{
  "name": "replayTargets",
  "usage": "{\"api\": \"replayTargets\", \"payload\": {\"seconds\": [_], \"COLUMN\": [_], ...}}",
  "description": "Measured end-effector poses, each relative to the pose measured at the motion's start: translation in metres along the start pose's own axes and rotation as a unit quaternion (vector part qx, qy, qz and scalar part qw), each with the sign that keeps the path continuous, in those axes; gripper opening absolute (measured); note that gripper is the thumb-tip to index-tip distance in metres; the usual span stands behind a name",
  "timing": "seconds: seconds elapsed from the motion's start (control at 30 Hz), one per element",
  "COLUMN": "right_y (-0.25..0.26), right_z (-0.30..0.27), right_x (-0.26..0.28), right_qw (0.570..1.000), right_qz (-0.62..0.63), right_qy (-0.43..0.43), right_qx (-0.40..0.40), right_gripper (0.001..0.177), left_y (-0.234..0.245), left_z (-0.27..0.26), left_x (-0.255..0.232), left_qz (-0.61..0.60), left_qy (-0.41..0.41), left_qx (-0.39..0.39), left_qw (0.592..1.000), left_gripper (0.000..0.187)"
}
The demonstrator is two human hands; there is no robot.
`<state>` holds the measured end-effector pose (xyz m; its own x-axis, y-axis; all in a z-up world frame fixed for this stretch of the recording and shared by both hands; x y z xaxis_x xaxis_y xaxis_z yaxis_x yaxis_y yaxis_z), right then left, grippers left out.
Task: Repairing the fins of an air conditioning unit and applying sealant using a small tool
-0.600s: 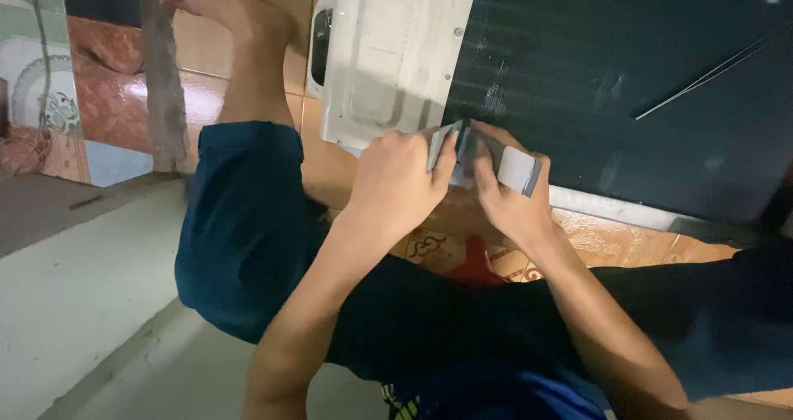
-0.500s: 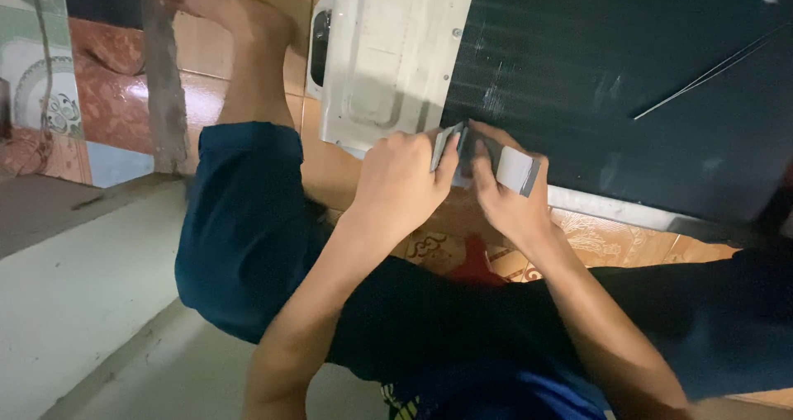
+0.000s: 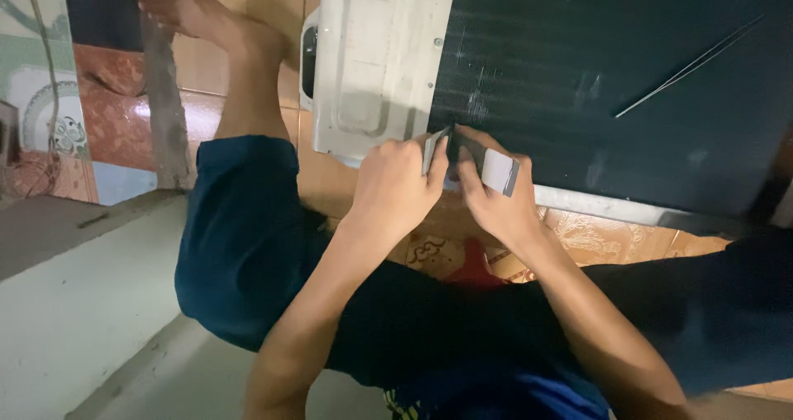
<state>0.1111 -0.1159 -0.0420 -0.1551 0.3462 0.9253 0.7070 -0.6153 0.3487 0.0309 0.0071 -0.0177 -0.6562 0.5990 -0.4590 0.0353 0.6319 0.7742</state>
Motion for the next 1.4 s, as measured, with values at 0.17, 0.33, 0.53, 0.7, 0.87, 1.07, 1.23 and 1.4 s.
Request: {"api": "replayTargets", "payload": {"seconds": [0.17, 0.33, 0.53, 0.7, 0.87, 1.07, 1.23, 1.4], "right_y": [0.001, 0.001, 0.0, 0.0, 0.001, 0.007, 0.011, 0.014], "right_z": [0.0, 0.001, 0.001, 0.0, 0.0, 0.002, -0.001, -0.002], "right_x": [-0.001, 0.003, 0.0, 0.0, -0.003, -0.006, 0.002, 0.005], "right_qw": [1.0, 1.0, 1.0, 1.0, 1.0, 0.998, 0.992, 0.996], "right_qz": [0.001, 0.011, -0.002, 0.017, 0.015, 0.016, 0.018, 0.009], "right_qy": [0.0, 0.004, -0.017, -0.012, -0.021, -0.052, -0.117, -0.079], "right_qx": [0.003, 0.003, -0.005, 0.007, 0.005, 0.039, 0.052, 0.039], "right_gripper": [0.031, 0.029, 0.032, 0.032, 0.032, 0.036, 0.035, 0.04], "left_y": [-0.002, -0.009, -0.011, -0.015, -0.012, -0.008, -0.01, -0.007], "left_z": [0.0, 0.0, -0.003, -0.004, -0.006, -0.001, 0.002, 0.001], "left_x": [-0.001, 0.001, -0.006, -0.007, -0.004, -0.004, -0.001, 0.0], "left_qz": [0.016, 0.037, 0.06, 0.09, 0.083, 0.068, 0.06, 0.047], "left_qy": [0.015, -0.014, -0.017, -0.045, -0.052, -0.05, -0.009, -0.011], "left_qx": [-0.003, -0.009, -0.016, -0.049, -0.066, -0.044, -0.027, -0.001], "left_qw": [1.0, 0.999, 0.998, 0.994, 0.993, 0.995, 0.998, 0.999], "left_gripper": [0.052, 0.049, 0.047, 0.044, 0.041, 0.038, 0.047, 0.044]}}
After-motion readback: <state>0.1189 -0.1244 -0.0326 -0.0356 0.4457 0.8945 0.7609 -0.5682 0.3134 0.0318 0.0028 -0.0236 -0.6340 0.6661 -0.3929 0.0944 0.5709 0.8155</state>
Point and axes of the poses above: each hand's wrist, its own z-axis towards the middle knuckle, its own y-axis out of the back of the hand, x = y × z, the point moved 3 cm from there along z, towards the middle knuckle, and after that the axes turned 5 degrees about z, right-handed, at the moved point
